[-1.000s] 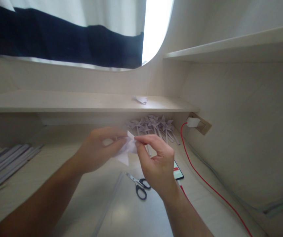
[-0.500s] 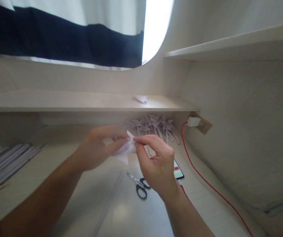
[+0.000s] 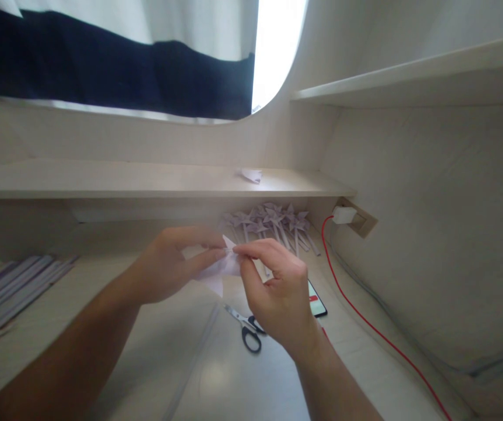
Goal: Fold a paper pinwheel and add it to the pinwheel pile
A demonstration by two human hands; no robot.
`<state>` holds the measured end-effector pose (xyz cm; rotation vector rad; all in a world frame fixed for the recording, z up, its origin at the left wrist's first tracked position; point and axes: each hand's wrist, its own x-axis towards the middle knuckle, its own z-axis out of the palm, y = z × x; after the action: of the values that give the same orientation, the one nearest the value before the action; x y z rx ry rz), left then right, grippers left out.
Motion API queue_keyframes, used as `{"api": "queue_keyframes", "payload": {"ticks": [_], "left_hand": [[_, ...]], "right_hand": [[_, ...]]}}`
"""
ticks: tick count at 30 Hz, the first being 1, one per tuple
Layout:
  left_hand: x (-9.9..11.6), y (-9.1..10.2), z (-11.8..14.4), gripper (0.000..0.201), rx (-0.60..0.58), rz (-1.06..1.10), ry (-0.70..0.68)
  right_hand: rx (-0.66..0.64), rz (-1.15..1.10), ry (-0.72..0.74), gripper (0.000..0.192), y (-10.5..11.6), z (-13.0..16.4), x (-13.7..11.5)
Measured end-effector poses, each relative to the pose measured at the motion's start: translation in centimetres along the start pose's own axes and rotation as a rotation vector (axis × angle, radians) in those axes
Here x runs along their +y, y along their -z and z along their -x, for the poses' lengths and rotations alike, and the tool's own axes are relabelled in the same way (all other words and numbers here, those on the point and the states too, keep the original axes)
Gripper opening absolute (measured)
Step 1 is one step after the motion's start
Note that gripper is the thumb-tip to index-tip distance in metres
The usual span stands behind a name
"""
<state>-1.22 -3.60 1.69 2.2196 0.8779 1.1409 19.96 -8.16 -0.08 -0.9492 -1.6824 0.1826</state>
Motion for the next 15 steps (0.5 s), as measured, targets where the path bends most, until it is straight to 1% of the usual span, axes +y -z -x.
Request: {"api": "queue_keyframes", "payload": {"ticks": [6,12,15], "left_hand": [[0.07,0.30,0.03,0.012,-0.041,-0.036,0.003],[0.10,0.23,0.14,0.012,-0.065,-0.056,0.003],[0.06,0.26,0.15,0.012,-0.082,-0.062,0.011]], "right_hand": [[-0.020,0.037,0.071,0.027,0.04,-0.01,-0.23],[-0.083,0.037,0.105,0.029,0.22,0.14,-0.30],[-0.089,0.049,0.119,0.028,0.29,0.20,-0.27]]}}
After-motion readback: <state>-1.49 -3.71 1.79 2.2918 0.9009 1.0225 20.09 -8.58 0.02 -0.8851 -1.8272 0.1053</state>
